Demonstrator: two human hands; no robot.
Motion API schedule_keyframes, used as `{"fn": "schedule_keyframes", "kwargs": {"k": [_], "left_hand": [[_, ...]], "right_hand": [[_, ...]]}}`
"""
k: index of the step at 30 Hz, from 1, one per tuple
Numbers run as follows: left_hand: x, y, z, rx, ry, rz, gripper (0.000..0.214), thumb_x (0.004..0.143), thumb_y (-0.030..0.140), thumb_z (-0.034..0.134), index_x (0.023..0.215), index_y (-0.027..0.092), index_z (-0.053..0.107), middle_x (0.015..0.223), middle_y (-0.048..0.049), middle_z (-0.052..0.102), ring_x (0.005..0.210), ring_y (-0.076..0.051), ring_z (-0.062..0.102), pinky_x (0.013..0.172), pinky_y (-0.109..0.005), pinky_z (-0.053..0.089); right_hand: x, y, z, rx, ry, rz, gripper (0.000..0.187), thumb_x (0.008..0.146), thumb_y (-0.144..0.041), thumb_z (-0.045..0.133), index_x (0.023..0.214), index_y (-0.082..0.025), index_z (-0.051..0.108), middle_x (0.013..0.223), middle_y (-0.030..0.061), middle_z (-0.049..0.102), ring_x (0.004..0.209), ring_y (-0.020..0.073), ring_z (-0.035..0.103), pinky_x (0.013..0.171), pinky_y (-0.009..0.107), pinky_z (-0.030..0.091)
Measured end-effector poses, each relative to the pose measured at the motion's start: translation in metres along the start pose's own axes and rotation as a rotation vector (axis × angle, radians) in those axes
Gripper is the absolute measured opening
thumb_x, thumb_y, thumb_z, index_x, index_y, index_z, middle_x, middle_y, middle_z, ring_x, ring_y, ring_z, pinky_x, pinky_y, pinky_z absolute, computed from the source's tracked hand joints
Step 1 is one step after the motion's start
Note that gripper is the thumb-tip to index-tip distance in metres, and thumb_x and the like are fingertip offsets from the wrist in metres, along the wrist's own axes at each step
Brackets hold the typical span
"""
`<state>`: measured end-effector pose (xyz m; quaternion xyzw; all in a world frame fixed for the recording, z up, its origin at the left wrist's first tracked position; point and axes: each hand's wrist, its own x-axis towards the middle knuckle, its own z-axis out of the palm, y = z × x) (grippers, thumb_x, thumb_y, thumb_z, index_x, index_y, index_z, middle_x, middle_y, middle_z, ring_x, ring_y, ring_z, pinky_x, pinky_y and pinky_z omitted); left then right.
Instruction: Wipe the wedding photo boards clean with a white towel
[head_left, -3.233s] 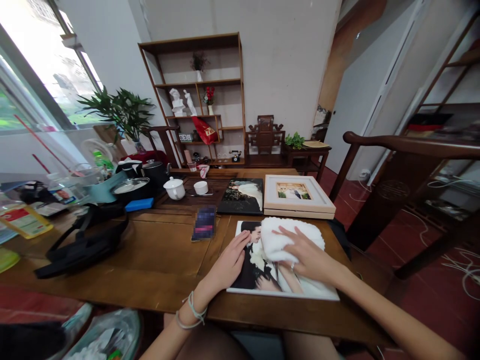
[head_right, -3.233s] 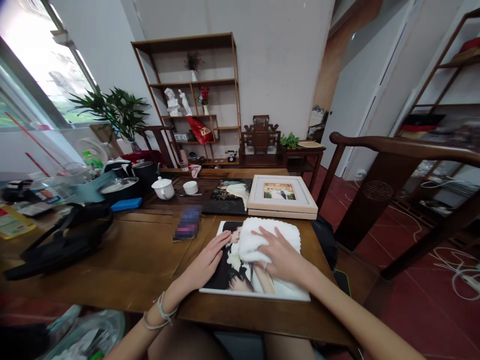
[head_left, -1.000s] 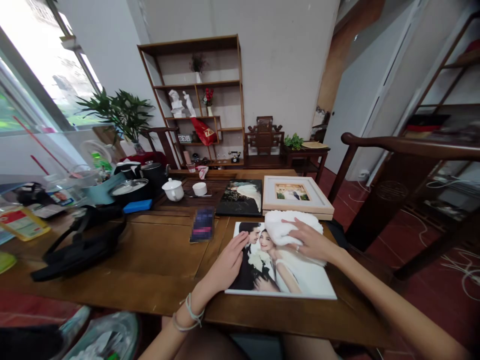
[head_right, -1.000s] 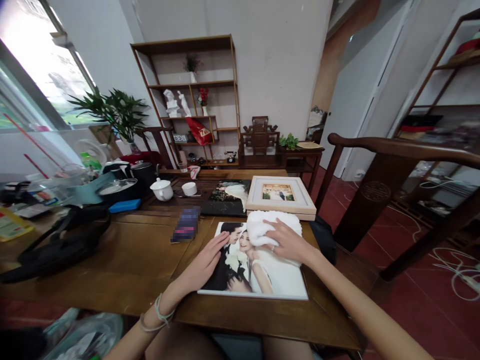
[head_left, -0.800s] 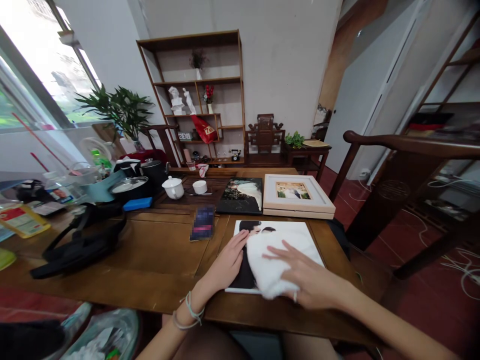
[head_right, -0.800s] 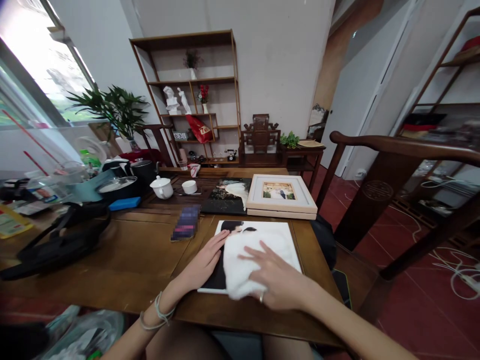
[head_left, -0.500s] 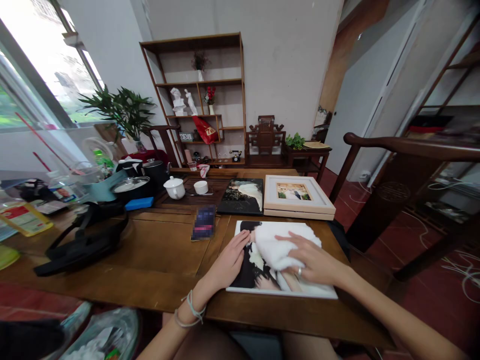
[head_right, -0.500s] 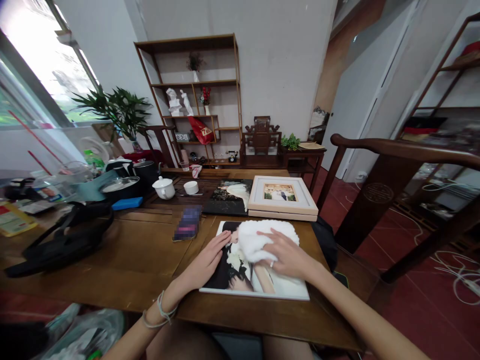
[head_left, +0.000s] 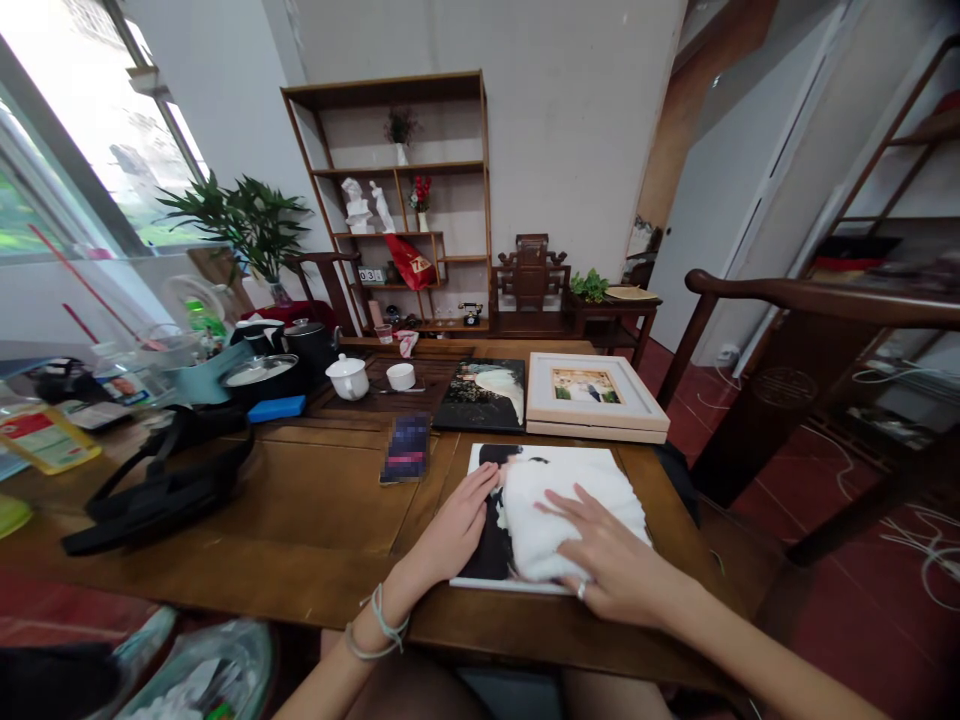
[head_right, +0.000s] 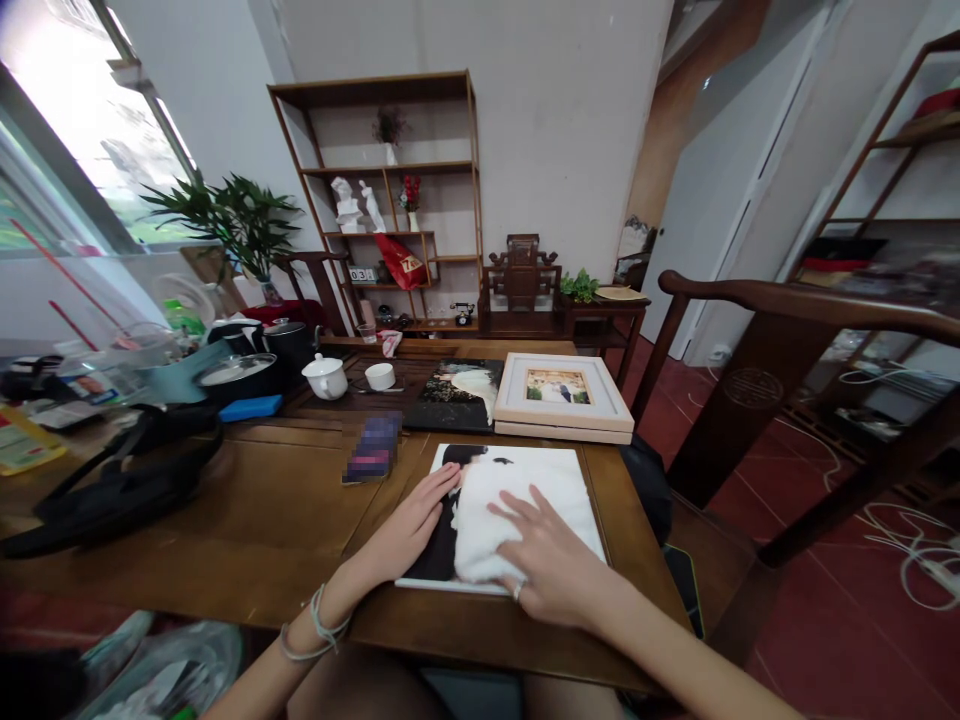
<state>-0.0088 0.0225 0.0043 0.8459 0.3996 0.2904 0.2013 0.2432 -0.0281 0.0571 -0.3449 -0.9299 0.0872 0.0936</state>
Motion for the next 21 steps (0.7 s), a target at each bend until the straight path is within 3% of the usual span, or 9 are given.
{"fn": "schedule_keyframes", "kwargs": {"k": [4,6,10,16,18,21], "left_hand": [[0.000,0.000,-0.001,-0.009,-0.004,0.004,0.047,0.095,0.017,0.029,0.141,0.019,0.036,0.150,-0.0086,0.034,0.141,-0.019,0.026,0.118,-0.047,0.023],[0.000,-0.001,0.000,-0.018,0.001,0.009,0.047,0.095,0.017,0.030,0.142,0.021,0.036,0.151,-0.0078,0.033,0.141,-0.019,0.026,0.117,-0.047,0.023],[-0.001,-0.003,0.001,-0.018,0.013,0.019,0.048,0.095,0.017,0.029,0.142,0.022,0.036,0.150,-0.0069,0.034,0.141,-0.019,0.027,0.117,-0.047,0.024],[-0.001,-0.005,0.003,-0.020,0.015,0.001,0.048,0.095,0.015,0.028,0.141,0.023,0.037,0.151,-0.0052,0.033,0.141,-0.018,0.027,0.118,-0.045,0.023],[-0.001,-0.006,0.003,-0.025,0.022,0.005,0.049,0.094,0.015,0.029,0.141,0.023,0.037,0.151,-0.0050,0.033,0.140,-0.019,0.028,0.118,-0.046,0.024],[-0.001,-0.005,0.003,-0.025,0.025,0.004,0.049,0.094,0.015,0.029,0.141,0.023,0.037,0.150,-0.0055,0.034,0.140,-0.019,0.028,0.118,-0.045,0.024]], "right_hand": [[-0.012,-0.019,-0.004,0.078,-0.104,-0.178,0.030,0.077,-0.026,0.058,0.106,-0.019,0.067,0.147,0.0100,0.038,0.139,0.0293,0.023,0.113,0.057,0.012],[-0.012,-0.018,-0.008,0.103,-0.104,-0.195,0.031,0.077,-0.026,0.059,0.106,-0.019,0.067,0.145,0.0118,0.040,0.138,0.0279,0.027,0.113,0.054,0.016],[0.000,0.011,-0.014,0.048,-0.026,-0.066,0.023,0.080,-0.025,0.058,0.098,-0.017,0.070,0.139,0.0179,0.046,0.134,0.0268,0.035,0.111,0.050,0.024],[0.032,0.066,-0.012,-0.050,0.142,0.073,0.025,0.086,-0.025,0.052,0.105,-0.018,0.067,0.134,0.0164,0.052,0.129,0.0292,0.041,0.106,0.053,0.031],[0.040,0.066,-0.009,-0.063,0.154,0.078,0.026,0.085,-0.024,0.052,0.105,-0.018,0.067,0.134,0.0169,0.052,0.132,0.0309,0.038,0.106,0.055,0.029],[0.039,0.044,-0.004,-0.077,0.102,0.077,0.027,0.083,-0.025,0.055,0.105,-0.017,0.068,0.137,0.0177,0.049,0.134,0.0337,0.032,0.107,0.058,0.025]]}}
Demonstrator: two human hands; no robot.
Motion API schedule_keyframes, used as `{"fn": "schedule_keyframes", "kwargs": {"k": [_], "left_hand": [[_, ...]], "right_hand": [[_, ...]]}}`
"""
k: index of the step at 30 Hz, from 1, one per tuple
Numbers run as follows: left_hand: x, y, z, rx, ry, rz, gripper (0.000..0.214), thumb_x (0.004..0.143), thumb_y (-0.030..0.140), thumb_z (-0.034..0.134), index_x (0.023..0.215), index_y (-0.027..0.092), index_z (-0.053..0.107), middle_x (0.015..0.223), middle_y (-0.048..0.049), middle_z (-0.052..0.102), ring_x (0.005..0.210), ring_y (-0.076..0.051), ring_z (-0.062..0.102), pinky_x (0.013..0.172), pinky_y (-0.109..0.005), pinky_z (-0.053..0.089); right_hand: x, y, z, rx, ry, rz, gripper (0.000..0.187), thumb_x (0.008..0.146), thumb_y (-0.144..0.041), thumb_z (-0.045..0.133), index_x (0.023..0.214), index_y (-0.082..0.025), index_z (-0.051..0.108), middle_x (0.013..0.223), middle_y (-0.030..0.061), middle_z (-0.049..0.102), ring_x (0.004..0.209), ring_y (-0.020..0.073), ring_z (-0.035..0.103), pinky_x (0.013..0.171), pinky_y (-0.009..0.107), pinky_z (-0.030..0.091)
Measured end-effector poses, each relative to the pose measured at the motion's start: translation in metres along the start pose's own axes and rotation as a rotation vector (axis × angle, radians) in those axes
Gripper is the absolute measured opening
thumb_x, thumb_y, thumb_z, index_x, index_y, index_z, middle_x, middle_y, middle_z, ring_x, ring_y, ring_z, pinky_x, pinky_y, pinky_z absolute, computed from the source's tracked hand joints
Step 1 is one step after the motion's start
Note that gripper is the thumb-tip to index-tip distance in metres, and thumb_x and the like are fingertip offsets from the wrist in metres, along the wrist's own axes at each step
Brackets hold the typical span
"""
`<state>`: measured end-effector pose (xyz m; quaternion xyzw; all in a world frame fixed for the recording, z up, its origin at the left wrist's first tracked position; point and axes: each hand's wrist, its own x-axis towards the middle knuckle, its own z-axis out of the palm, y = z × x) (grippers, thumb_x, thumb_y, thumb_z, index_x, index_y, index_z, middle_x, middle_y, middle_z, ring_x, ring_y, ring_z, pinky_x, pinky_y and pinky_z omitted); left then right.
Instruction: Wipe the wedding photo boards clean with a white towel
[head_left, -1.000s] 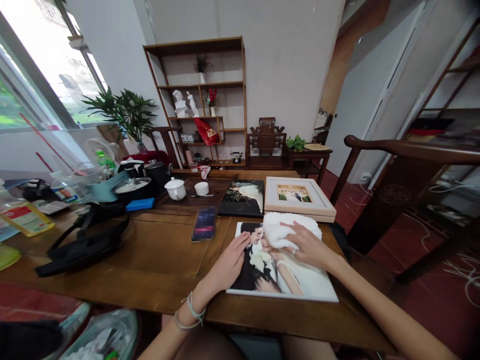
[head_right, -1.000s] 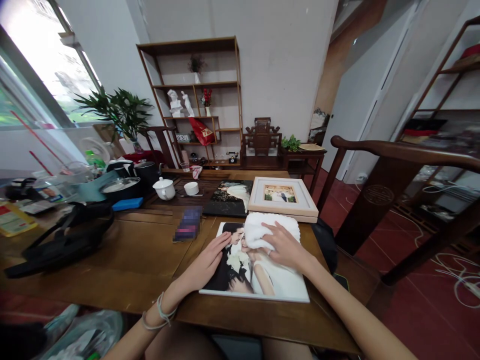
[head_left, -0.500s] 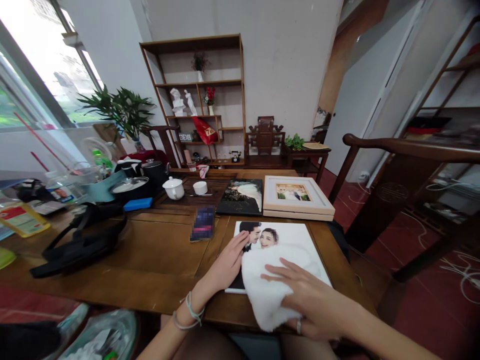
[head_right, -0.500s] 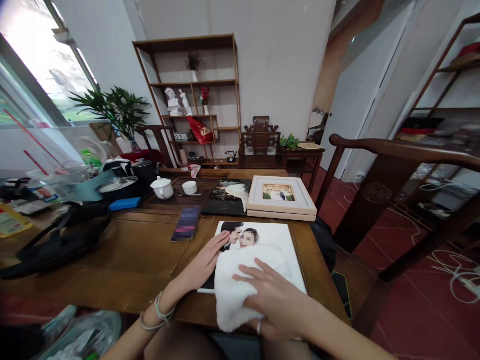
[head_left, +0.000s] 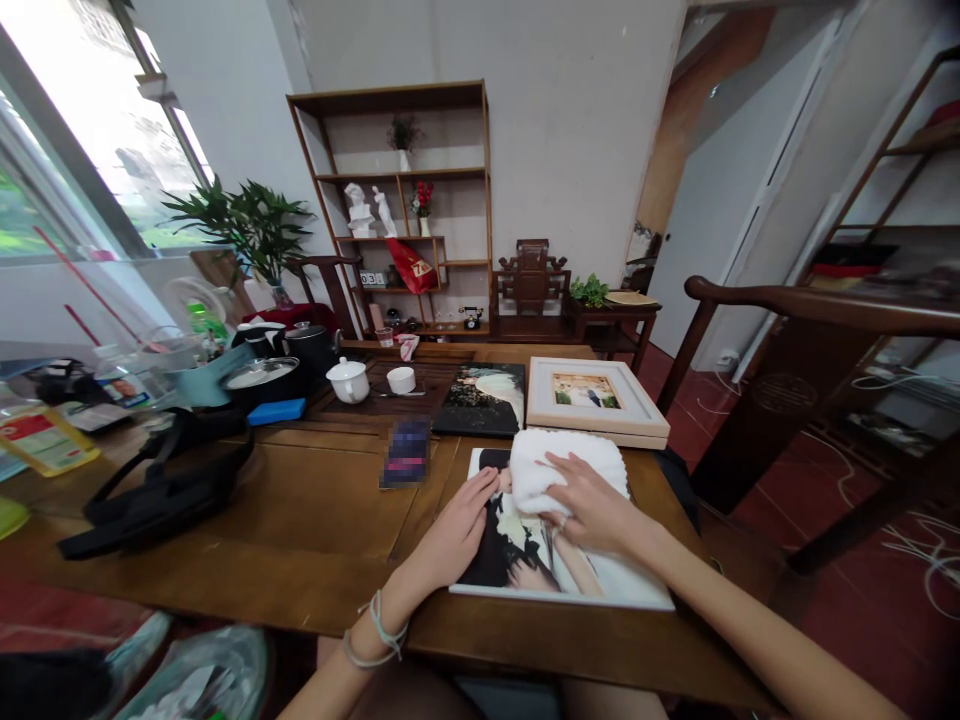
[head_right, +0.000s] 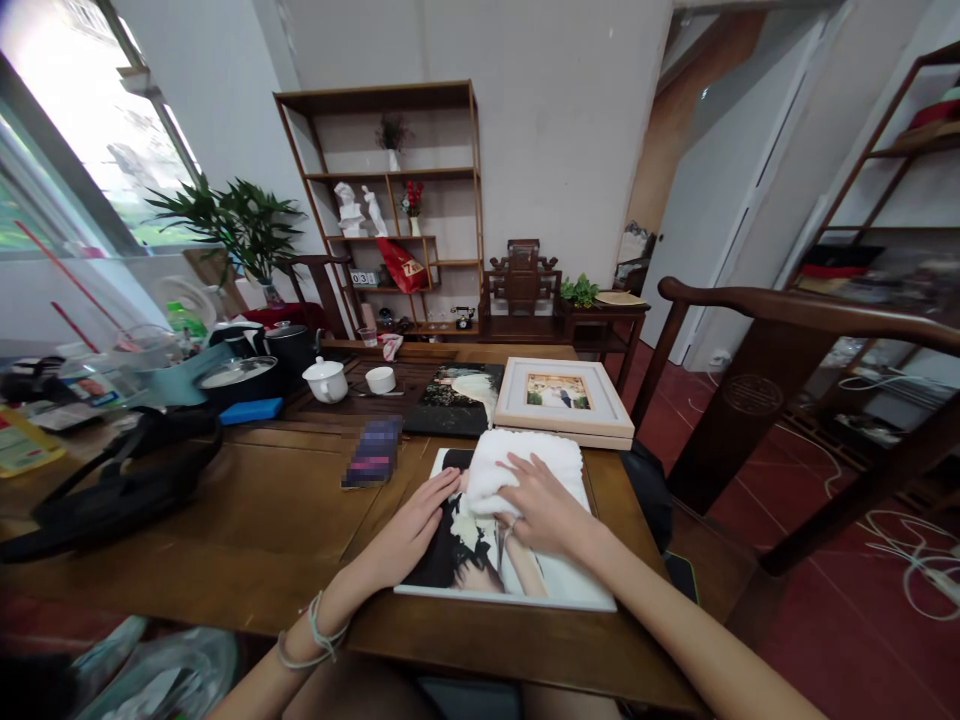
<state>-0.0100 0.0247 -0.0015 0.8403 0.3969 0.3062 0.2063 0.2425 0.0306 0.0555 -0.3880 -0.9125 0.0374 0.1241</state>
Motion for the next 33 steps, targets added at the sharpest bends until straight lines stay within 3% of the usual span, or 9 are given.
{"fn": "schedule_keyframes", "kwargs": {"k": [6,10,14,20,23,25,29,33], "left_hand": [[0.001,0.004,-0.002,0.002,-0.009,-0.005,0.048,0.094,0.016,0.030,0.141,0.022,0.038,0.150,-0.0066,0.035,0.140,-0.019,0.027,0.118,-0.047,0.023],[0.001,0.005,-0.002,-0.002,-0.010,-0.006,0.047,0.095,0.017,0.030,0.141,0.023,0.037,0.150,-0.0063,0.035,0.141,-0.018,0.027,0.117,-0.047,0.024],[0.000,0.002,-0.002,-0.001,-0.001,0.000,0.047,0.095,0.018,0.030,0.140,0.022,0.039,0.150,-0.0066,0.035,0.140,-0.019,0.028,0.117,-0.046,0.024],[-0.001,0.001,0.000,0.001,-0.001,-0.021,0.047,0.095,0.018,0.028,0.140,0.023,0.038,0.151,-0.0050,0.034,0.141,-0.019,0.027,0.118,-0.046,0.022],[-0.001,0.002,-0.001,0.003,-0.006,-0.026,0.047,0.096,0.018,0.028,0.141,0.024,0.037,0.151,-0.0042,0.033,0.141,-0.018,0.026,0.118,-0.045,0.022],[-0.001,0.001,-0.001,0.004,-0.008,-0.024,0.047,0.096,0.018,0.028,0.141,0.024,0.036,0.152,-0.0038,0.032,0.141,-0.018,0.025,0.118,-0.045,0.021],[0.000,0.002,-0.001,0.008,-0.026,-0.031,0.047,0.095,0.017,0.027,0.141,0.022,0.036,0.152,-0.0059,0.031,0.141,-0.018,0.025,0.118,-0.045,0.021],[0.001,0.004,-0.002,0.013,-0.033,-0.037,0.047,0.094,0.016,0.028,0.140,0.019,0.038,0.150,-0.0087,0.033,0.141,-0.018,0.026,0.118,-0.046,0.021]], "right_hand": [[-0.042,-0.077,-0.006,0.054,-0.205,-0.034,0.025,0.078,-0.027,0.059,0.098,-0.017,0.070,0.145,0.0181,0.038,0.137,0.0381,0.025,0.107,0.062,0.021],[-0.054,-0.093,-0.010,0.139,-0.247,-0.105,0.026,0.077,-0.030,0.061,0.098,-0.018,0.071,0.146,0.0153,0.037,0.137,0.0369,0.023,0.108,0.060,0.022],[-0.038,-0.059,-0.010,0.142,-0.135,-0.010,0.026,0.078,-0.025,0.058,0.101,-0.021,0.070,0.141,0.0120,0.045,0.135,0.0305,0.032,0.109,0.054,0.026],[-0.014,0.018,-0.009,0.005,0.029,0.092,0.024,0.083,-0.026,0.054,0.100,-0.017,0.069,0.137,0.0170,0.049,0.127,0.0300,0.044,0.107,0.052,0.031],[-0.020,0.026,-0.008,-0.032,0.023,0.085,0.023,0.083,-0.024,0.053,0.097,-0.016,0.068,0.139,0.0187,0.046,0.130,0.0304,0.040,0.107,0.052,0.030],[-0.031,0.012,-0.007,-0.029,-0.002,0.072,0.022,0.081,-0.022,0.053,0.095,-0.016,0.068,0.140,0.0182,0.045,0.134,0.0314,0.033,0.108,0.055,0.027],[-0.061,-0.040,-0.007,0.025,-0.104,-0.016,0.021,0.073,-0.016,0.055,0.089,-0.017,0.069,0.144,0.0145,0.041,0.138,0.0331,0.023,0.110,0.059,0.019],[-0.073,-0.072,-0.006,0.101,-0.187,-0.129,0.025,0.073,-0.019,0.059,0.095,-0.020,0.069,0.148,0.0098,0.036,0.139,0.0331,0.021,0.111,0.058,0.018]]}}
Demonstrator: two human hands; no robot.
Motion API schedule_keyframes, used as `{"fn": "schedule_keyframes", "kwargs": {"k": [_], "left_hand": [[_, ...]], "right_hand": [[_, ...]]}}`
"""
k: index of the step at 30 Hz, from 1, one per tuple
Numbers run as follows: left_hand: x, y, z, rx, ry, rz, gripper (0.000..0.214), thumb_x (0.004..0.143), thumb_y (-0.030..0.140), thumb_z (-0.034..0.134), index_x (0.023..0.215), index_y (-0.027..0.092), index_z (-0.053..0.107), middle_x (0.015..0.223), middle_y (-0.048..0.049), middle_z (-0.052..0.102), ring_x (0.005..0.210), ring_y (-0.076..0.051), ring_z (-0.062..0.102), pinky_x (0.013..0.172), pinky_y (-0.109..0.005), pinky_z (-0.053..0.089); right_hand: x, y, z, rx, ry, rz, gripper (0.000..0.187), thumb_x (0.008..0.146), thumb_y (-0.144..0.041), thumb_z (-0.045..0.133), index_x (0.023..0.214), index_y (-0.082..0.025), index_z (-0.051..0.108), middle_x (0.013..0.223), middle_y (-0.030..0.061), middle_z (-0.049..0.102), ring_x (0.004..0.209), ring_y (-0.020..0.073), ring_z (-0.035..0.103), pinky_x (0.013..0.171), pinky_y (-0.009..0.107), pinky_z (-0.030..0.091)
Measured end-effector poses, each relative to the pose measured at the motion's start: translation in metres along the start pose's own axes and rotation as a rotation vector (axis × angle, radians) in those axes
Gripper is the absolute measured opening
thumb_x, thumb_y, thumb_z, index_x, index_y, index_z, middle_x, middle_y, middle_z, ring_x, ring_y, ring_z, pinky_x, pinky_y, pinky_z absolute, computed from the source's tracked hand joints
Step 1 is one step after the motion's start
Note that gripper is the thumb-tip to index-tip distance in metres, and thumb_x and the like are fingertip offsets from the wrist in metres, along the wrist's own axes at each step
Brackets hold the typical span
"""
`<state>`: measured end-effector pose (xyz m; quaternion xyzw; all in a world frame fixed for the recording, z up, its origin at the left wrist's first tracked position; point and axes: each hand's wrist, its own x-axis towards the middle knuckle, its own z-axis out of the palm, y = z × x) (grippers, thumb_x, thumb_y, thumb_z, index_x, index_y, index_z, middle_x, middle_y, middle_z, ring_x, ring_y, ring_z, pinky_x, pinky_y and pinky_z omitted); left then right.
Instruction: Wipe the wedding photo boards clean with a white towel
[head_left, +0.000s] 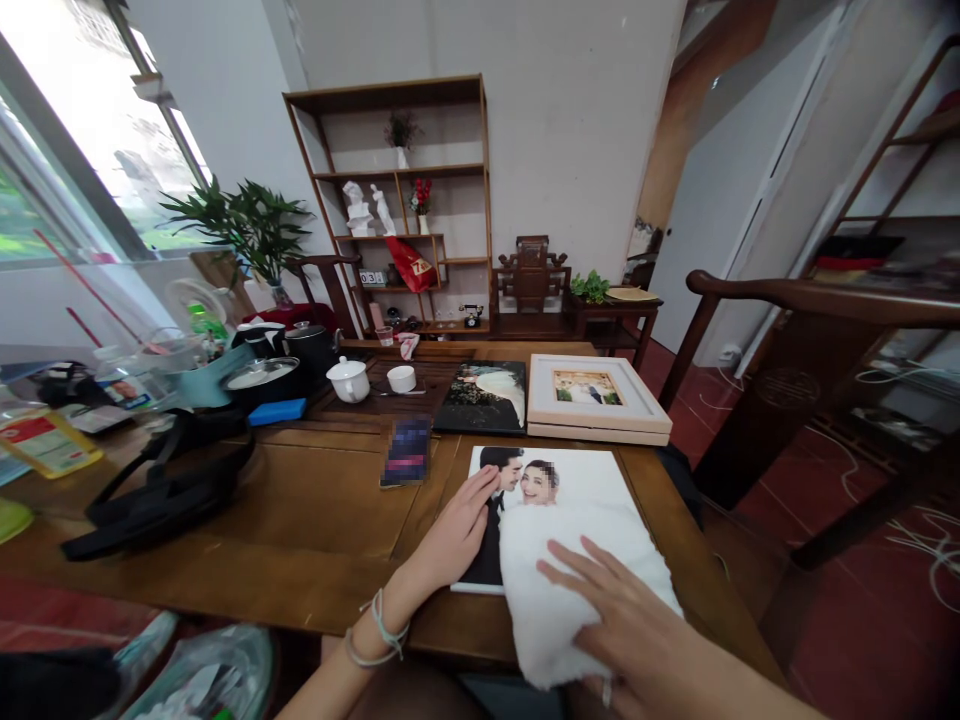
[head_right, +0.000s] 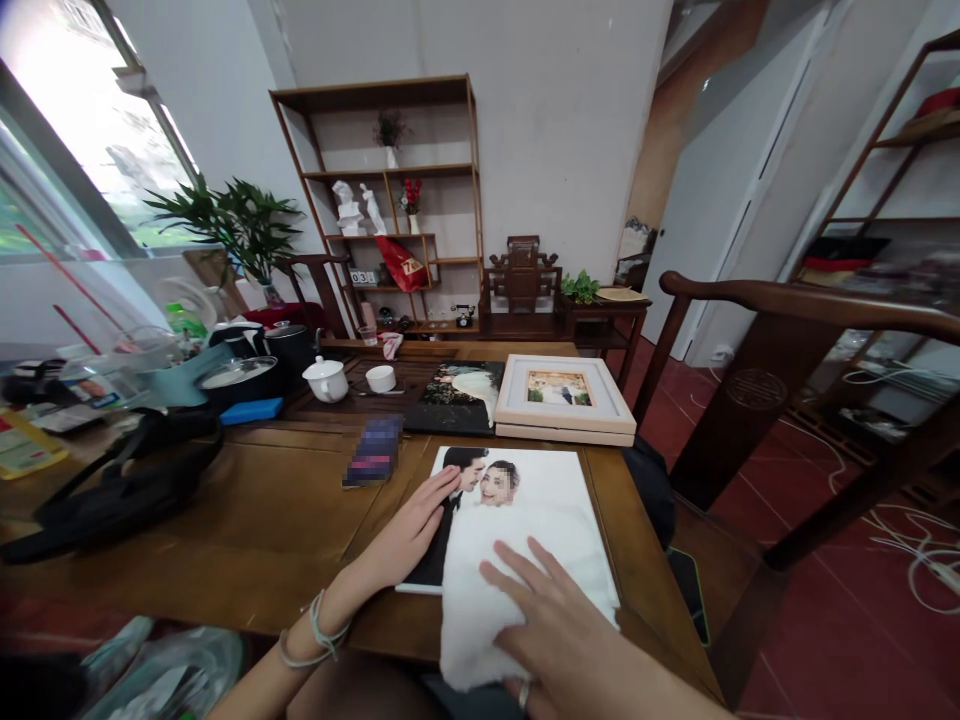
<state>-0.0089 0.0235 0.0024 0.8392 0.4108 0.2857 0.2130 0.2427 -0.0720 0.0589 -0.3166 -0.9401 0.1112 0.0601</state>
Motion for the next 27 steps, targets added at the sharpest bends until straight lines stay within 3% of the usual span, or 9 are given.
{"fn": "schedule_keyframes", "kwargs": {"k": [3,9,14,17,21,27], "left_hand": [[-0.001,0.001,0.000,0.004,-0.003,-0.005,0.047,0.094,0.016,0.028,0.140,0.019,0.037,0.151,-0.0082,0.032,0.141,-0.018,0.026,0.118,-0.046,0.021],[-0.002,0.000,0.000,-0.003,0.013,-0.010,0.047,0.094,0.017,0.029,0.141,0.021,0.038,0.150,-0.0066,0.033,0.141,-0.018,0.027,0.118,-0.045,0.022],[-0.002,-0.001,0.000,-0.010,0.015,0.011,0.047,0.096,0.019,0.028,0.142,0.023,0.035,0.152,-0.0054,0.031,0.141,-0.017,0.025,0.118,-0.044,0.022],[-0.003,-0.002,0.001,-0.005,0.018,0.020,0.047,0.096,0.018,0.028,0.142,0.024,0.035,0.152,-0.0048,0.031,0.141,-0.017,0.025,0.118,-0.044,0.022],[-0.002,-0.003,0.002,0.004,0.021,0.022,0.047,0.096,0.018,0.028,0.142,0.023,0.036,0.152,-0.0054,0.031,0.141,-0.018,0.025,0.118,-0.045,0.022],[-0.001,0.000,0.000,0.018,0.007,0.029,0.048,0.095,0.016,0.029,0.142,0.022,0.036,0.151,-0.0063,0.033,0.141,-0.018,0.026,0.118,-0.045,0.023]], "right_hand": [[0.015,0.014,0.000,0.009,0.062,0.023,0.024,0.075,-0.021,0.059,0.097,-0.021,0.069,0.145,0.0099,0.041,0.137,0.0313,0.028,0.111,0.056,0.022],[0.059,0.088,-0.015,-0.043,0.230,0.088,0.025,0.081,-0.026,0.058,0.102,-0.021,0.069,0.136,0.0147,0.051,0.130,0.0298,0.041,0.106,0.052,0.031],[0.055,0.121,-0.023,-0.091,0.239,0.102,0.023,0.083,-0.024,0.054,0.101,-0.019,0.068,0.132,0.0156,0.055,0.128,0.0296,0.043,0.103,0.052,0.035],[0.038,0.113,-0.018,-0.099,0.240,0.109,0.021,0.082,-0.023,0.055,0.097,-0.019,0.069,0.138,0.0160,0.048,0.131,0.0297,0.039,0.106,0.054,0.031],[0.011,0.075,-0.011,-0.092,0.164,0.046,0.021,0.079,-0.019,0.055,0.094,-0.021,0.070,0.143,0.0128,0.042,0.137,0.0300,0.029,0.110,0.058,0.022],[-0.003,0.020,-0.004,-0.043,0.002,-0.120,0.042,0.065,-0.013,0.058,0.106,-0.020,0.067,0.149,0.0078,0.034,0.139,0.0328,0.020,0.112,0.060,0.015]]}}
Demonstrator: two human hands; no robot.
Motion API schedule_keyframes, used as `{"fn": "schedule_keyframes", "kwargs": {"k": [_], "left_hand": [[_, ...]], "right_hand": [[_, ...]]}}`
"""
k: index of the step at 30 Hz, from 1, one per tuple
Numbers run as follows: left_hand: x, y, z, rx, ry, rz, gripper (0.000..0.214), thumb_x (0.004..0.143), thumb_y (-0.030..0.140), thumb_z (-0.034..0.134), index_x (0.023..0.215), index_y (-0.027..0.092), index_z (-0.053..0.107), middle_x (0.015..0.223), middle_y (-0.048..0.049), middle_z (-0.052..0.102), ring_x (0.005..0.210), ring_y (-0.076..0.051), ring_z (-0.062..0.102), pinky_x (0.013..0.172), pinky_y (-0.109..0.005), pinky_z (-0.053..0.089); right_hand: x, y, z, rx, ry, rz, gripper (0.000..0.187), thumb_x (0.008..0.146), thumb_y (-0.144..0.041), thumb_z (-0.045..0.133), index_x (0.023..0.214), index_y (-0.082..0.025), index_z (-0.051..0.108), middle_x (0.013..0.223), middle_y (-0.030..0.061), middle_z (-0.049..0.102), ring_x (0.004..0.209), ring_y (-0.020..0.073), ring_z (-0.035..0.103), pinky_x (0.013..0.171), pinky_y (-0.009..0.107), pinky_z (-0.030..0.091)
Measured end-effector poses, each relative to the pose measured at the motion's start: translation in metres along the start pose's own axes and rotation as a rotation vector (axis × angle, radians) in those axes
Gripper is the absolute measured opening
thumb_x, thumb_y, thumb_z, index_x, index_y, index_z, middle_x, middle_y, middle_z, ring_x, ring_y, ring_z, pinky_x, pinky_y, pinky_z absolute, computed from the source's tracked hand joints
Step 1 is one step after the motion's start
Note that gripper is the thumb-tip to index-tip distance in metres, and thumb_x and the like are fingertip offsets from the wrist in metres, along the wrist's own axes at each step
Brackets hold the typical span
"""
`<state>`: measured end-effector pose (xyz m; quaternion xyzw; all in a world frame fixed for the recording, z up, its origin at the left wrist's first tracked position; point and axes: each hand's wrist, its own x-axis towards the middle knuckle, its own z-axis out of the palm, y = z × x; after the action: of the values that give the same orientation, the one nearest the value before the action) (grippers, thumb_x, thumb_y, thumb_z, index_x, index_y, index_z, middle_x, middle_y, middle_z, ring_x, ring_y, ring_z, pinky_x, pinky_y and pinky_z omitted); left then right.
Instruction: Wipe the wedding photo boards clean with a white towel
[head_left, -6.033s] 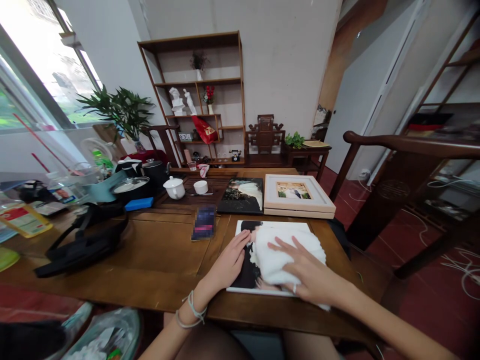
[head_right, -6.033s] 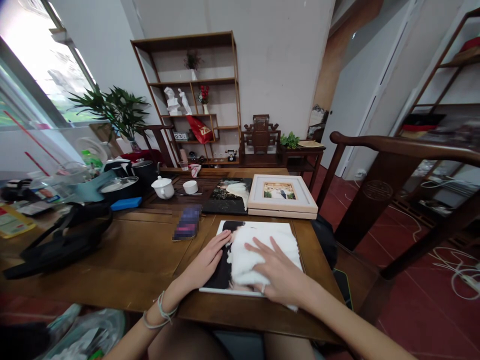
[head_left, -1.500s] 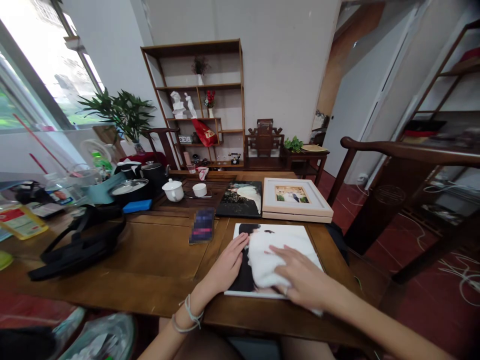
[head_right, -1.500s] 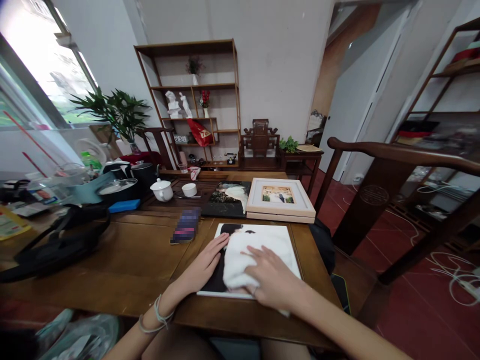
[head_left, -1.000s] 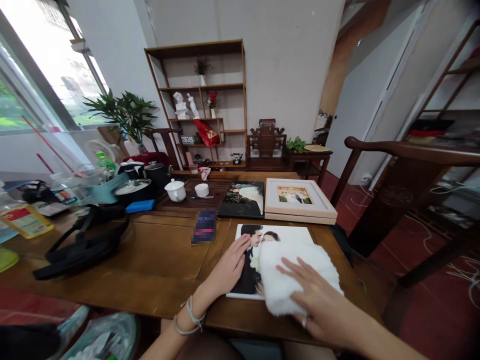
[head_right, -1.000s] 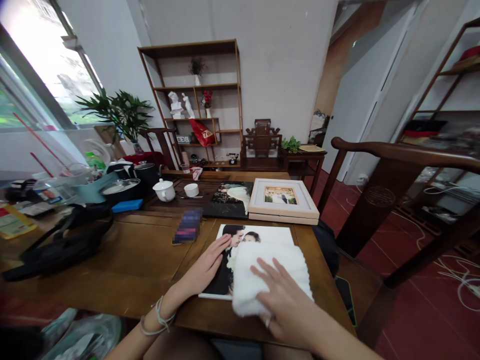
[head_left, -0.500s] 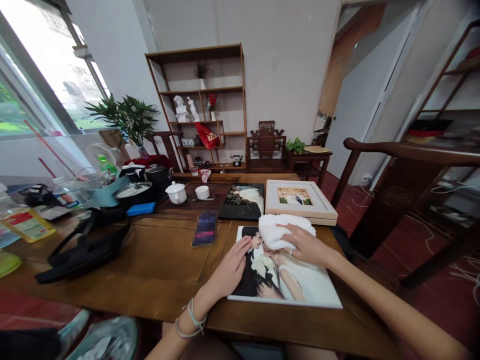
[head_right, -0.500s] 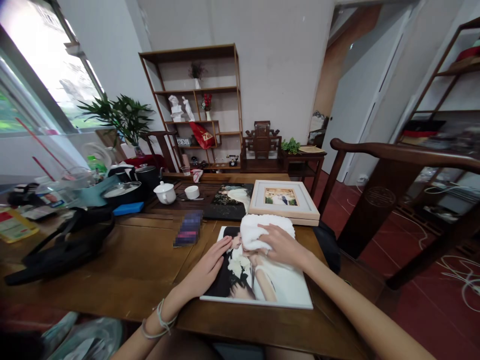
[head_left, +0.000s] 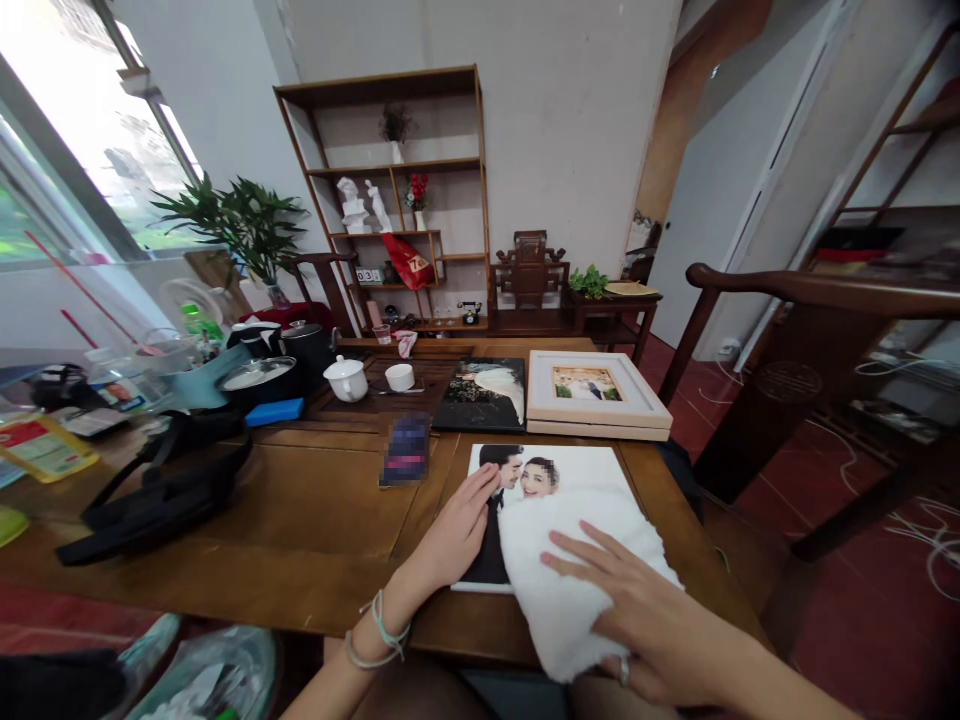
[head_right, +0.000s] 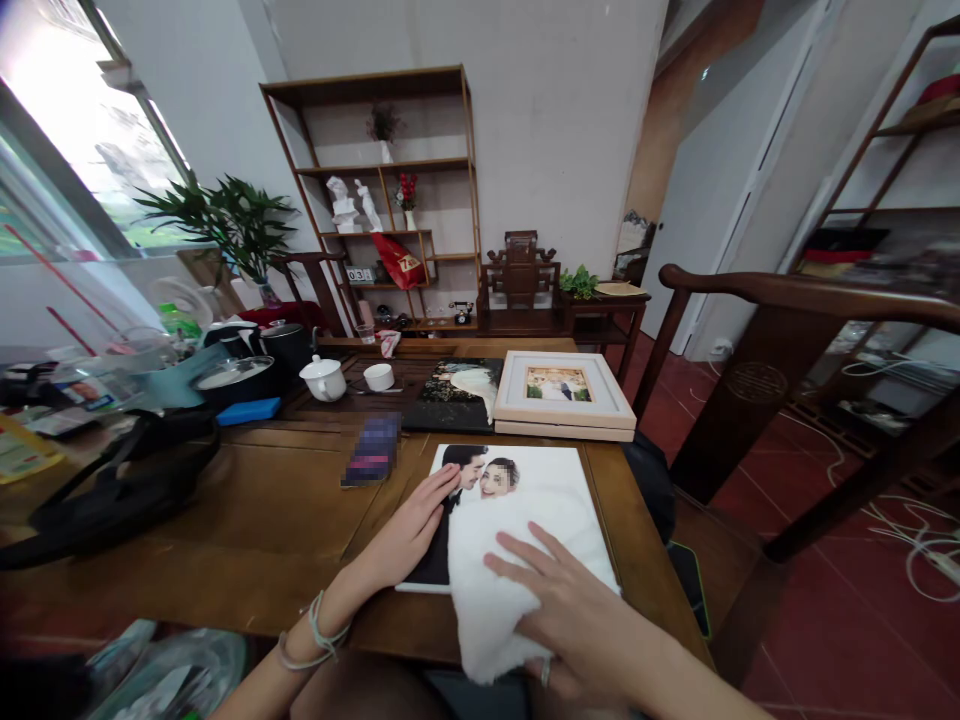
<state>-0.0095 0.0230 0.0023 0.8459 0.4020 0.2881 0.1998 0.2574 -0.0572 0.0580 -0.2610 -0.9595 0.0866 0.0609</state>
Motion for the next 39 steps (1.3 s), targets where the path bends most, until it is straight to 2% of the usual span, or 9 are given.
{"fn": "schedule_keyframes", "kwargs": {"k": [4,9,12,15,19,26,32,36,39], "left_hand": [[0.000,0.001,-0.001,-0.002,0.006,0.006,0.047,0.095,0.017,0.029,0.141,0.023,0.037,0.151,-0.0057,0.033,0.141,-0.019,0.026,0.117,-0.046,0.024],[0.000,-0.001,0.001,-0.002,-0.003,-0.011,0.047,0.095,0.019,0.028,0.141,0.022,0.037,0.151,-0.0056,0.032,0.141,-0.018,0.026,0.118,-0.045,0.023],[0.000,-0.004,0.003,0.003,-0.010,-0.016,0.047,0.096,0.019,0.027,0.141,0.022,0.037,0.152,-0.0050,0.031,0.142,-0.018,0.025,0.118,-0.045,0.021],[-0.001,-0.006,0.004,-0.001,0.001,-0.008,0.047,0.096,0.018,0.026,0.142,0.024,0.036,0.152,-0.0039,0.030,0.142,-0.018,0.024,0.118,-0.045,0.021],[-0.001,-0.006,0.003,-0.001,0.017,0.001,0.047,0.096,0.018,0.028,0.142,0.025,0.036,0.152,-0.0032,0.031,0.142,-0.018,0.025,0.118,-0.044,0.022],[0.000,-0.001,0.000,0.001,0.010,0.035,0.049,0.095,0.016,0.029,0.142,0.023,0.035,0.150,-0.0069,0.033,0.141,-0.019,0.026,0.117,-0.047,0.024],[0.000,-0.002,0.000,-0.005,0.007,0.022,0.048,0.094,0.016,0.029,0.141,0.022,0.037,0.150,-0.0073,0.034,0.141,-0.019,0.027,0.117,-0.048,0.023],[0.000,-0.001,0.000,-0.011,0.011,0.009,0.047,0.095,0.017,0.029,0.141,0.021,0.038,0.150,-0.0077,0.034,0.140,-0.019,0.028,0.118,-0.046,0.024],[0.000,-0.001,0.001,-0.007,0.009,0.013,0.047,0.095,0.017,0.028,0.141,0.020,0.038,0.150,-0.0080,0.034,0.141,-0.019,0.027,0.118,-0.045,0.023]], "right_hand": [[0.015,0.018,-0.001,0.042,0.068,-0.024,0.033,0.071,-0.017,0.059,0.102,-0.021,0.068,0.145,0.0076,0.041,0.137,0.0285,0.027,0.113,0.054,0.018],[0.032,0.079,-0.005,-0.011,0.224,0.178,0.021,0.079,-0.020,0.058,0.096,-0.019,0.070,0.139,0.0157,0.048,0.132,0.0287,0.038,0.108,0.052,0.029],[0.033,0.098,-0.005,-0.052,0.281,0.296,0.022,0.083,-0.020,0.053,0.098,-0.017,0.069,0.137,0.0175,0.049,0.130,0.0294,0.041,0.106,0.053,0.031],[0.025,0.090,-0.002,-0.055,0.280,0.329,0.021,0.083,-0.020,0.053,0.096,-0.018,0.069,0.139,0.0167,0.047,0.134,0.0294,0.035,0.109,0.054,0.026],[0.007,0.049,0.003,-0.024,0.173,0.288,0.024,0.080,-0.018,0.053,0.098,-0.019,0.068,0.144,0.0143,0.041,0.139,0.0312,0.022,0.111,0.059,0.019],[-0.001,-0.011,0.002,0.033,-0.032,0.042,0.033,0.067,-0.013,0.058,0.099,-0.018,0.068,0.148,0.0103,0.034,0.139,0.0344,0.018,0.111,0.062,0.013],[0.026,0.030,0.000,0.065,0.152,0.130,0.025,0.078,-0.018,0.056,0.100,-0.020,0.068,0.139,0.0124,0.048,0.137,0.0246,0.029,0.113,0.052,0.020],[0.050,0.069,-0.003,0.014,0.221,0.244,0.023,0.084,-0.022,0.053,0.101,-0.017,0.068,0.127,0.0161,0.059,0.134,0.0273,0.035,0.109,0.054,0.026],[0.062,0.079,-0.002,-0.019,0.271,0.279,0.025,0.085,-0.022,0.052,0.103,-0.018,0.068,0.129,0.0156,0.057,0.133,0.0295,0.036,0.107,0.057,0.027]]}}
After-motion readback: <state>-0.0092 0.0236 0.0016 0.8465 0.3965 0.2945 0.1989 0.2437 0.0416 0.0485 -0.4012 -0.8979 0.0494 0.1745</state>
